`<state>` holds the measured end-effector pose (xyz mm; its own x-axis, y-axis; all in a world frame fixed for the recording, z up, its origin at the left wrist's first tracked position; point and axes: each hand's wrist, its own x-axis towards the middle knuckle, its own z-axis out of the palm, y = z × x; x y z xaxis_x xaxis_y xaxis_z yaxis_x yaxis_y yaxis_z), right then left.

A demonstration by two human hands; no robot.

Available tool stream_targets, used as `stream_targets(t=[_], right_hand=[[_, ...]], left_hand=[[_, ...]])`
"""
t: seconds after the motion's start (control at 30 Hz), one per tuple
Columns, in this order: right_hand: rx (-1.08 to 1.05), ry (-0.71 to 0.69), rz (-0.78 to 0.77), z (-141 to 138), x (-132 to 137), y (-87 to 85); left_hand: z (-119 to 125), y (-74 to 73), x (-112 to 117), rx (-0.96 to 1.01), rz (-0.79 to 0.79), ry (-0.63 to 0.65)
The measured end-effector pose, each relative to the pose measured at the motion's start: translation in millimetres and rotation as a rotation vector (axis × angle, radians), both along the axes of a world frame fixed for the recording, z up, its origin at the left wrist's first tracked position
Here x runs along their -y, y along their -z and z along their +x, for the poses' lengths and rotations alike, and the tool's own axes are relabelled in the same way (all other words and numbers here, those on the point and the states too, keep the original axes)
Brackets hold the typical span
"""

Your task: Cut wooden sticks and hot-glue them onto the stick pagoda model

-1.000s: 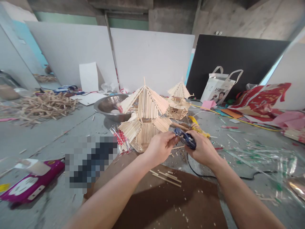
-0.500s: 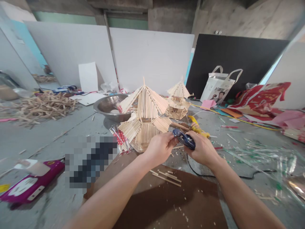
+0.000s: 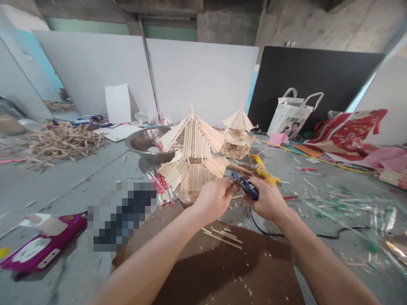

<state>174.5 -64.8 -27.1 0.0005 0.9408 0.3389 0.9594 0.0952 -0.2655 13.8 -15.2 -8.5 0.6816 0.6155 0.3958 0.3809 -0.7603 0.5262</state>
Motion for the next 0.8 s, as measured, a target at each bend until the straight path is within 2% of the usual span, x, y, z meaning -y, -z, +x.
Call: stream_targets(t=[0.47,0.67,0.8], right_hand=[[0.085,0.110,-0.066,-3,-6,6.6],[0.108,0.188,-0.077,-2,-10,10.5],[0.091,0.244,-0.081,7,-12,8.4]], left_hand=[[2,6.6,-3,-0.081,0.019,-0.101],[2,7.6,-3,-0.090,0.028,-0.117],[2,6.8,-4,-0.068,-0.020,-0.099]])
